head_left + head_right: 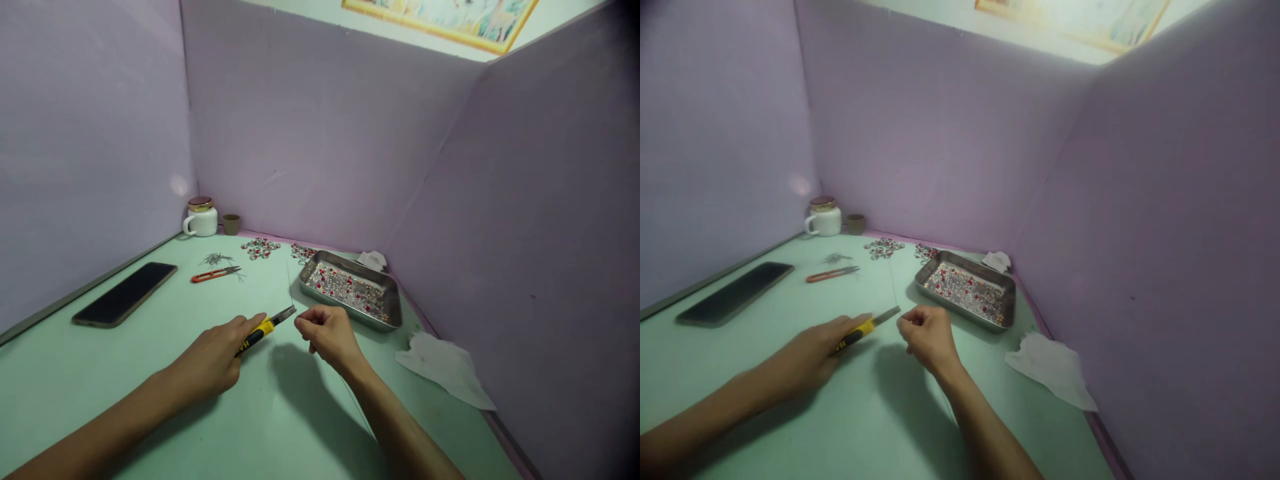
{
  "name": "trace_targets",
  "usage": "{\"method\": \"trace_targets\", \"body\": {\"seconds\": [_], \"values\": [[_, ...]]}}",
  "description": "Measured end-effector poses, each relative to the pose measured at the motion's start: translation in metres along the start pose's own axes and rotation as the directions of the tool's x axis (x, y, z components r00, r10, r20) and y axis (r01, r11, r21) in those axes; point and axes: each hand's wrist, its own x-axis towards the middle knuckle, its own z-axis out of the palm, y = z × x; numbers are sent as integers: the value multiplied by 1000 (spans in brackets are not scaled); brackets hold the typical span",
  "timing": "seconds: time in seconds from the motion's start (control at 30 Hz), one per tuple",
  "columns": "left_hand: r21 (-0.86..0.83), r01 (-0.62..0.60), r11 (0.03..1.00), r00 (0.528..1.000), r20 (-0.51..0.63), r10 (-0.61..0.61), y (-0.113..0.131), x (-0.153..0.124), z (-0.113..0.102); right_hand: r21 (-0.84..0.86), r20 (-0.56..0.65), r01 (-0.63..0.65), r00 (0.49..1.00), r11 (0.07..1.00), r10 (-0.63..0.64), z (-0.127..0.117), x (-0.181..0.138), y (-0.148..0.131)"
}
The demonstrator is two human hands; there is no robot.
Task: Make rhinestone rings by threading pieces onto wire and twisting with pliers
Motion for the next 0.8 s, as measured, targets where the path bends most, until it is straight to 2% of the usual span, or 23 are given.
{"method": "trace_targets", "body": {"seconds": [0.17, 0.27, 0.33, 0.43, 0.47, 0.53, 0.6, 0.7, 0.8], "values": [[-105, -20, 994, 1000, 20, 23, 1, 2, 0, -5, 1, 7, 1000, 1000, -7, 1, 0, 0], [-228, -55, 972, 996, 54, 69, 2, 4, -3, 62, 28, 5, 1000, 998, -6, -1, -1, 0], [-288, -34, 957, 997, 62, 54, 1, 6, -8, 187, 121, -10, 993, 982, -12, -7, 0, 1], [-396, 65, 916, 994, 106, -25, -3, 7, -17, 393, 318, -106, 948, 913, -28, -21, 6, 8], [-452, 94, 887, 990, 136, -36, -4, 7, -19, 428, 340, -131, 940, 894, -25, -26, 8, 12], [-540, 142, 829, 982, 185, -48, -4, 7, -22, 432, 295, -107, 955, 895, -29, -31, 12, 21], [-555, 187, 810, 977, 190, -95, -1, 6, -21, 352, 198, -49, 980, 935, -23, -28, 12, 28], [-481, 195, 855, 978, 162, -132, 11, 3, -11, 180, 111, 36, 992, 983, -56, -12, 7, 34], [-396, 145, 907, 983, 159, -87, 23, -1, 0, 143, 75, 99, 991, 985, -111, 3, 0, 34]]}}
